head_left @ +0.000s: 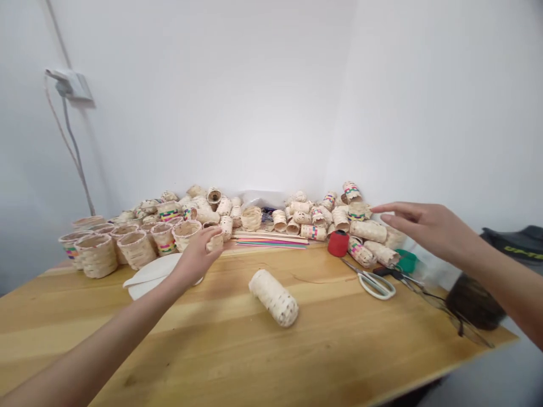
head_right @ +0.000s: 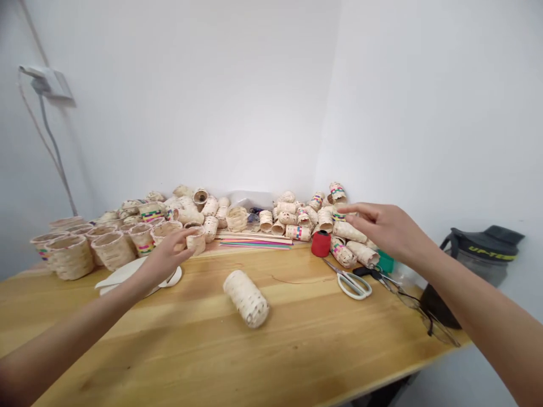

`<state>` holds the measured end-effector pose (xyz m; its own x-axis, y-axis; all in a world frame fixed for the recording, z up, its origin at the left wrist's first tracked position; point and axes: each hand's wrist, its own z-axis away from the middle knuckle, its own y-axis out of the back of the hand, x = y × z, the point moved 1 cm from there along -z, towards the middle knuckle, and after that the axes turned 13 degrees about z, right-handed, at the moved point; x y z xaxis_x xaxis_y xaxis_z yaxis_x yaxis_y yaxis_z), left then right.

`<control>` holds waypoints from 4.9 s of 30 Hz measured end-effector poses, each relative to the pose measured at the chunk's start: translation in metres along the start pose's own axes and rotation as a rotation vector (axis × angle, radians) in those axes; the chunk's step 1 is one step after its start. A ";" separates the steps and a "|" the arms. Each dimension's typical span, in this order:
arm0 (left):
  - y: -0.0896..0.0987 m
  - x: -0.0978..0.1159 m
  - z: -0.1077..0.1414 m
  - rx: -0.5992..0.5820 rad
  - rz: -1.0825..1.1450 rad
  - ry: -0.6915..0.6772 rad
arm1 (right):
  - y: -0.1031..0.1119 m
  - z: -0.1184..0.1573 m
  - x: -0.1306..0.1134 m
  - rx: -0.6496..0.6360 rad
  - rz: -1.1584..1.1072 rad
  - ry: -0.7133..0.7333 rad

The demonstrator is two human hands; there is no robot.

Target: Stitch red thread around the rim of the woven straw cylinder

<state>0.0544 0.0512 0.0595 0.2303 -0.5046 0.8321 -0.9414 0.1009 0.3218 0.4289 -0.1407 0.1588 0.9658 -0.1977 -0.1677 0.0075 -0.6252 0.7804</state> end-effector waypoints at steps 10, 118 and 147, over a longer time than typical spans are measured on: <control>-0.023 -0.026 0.072 -0.338 0.015 0.141 | -0.134 0.058 -0.074 -0.512 0.117 0.158; -0.001 0.008 0.084 -0.335 0.008 -0.591 | -0.161 0.052 -0.157 -0.182 -0.530 0.903; -0.008 0.019 0.086 -0.239 0.060 -0.487 | -0.150 0.075 -0.179 -0.006 -0.579 0.903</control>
<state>0.0449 -0.0330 0.0343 -0.0167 -0.8249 0.5651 -0.8540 0.3056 0.4210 0.2359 -0.0682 0.0269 0.6495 0.7604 -0.0078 0.5244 -0.4404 0.7287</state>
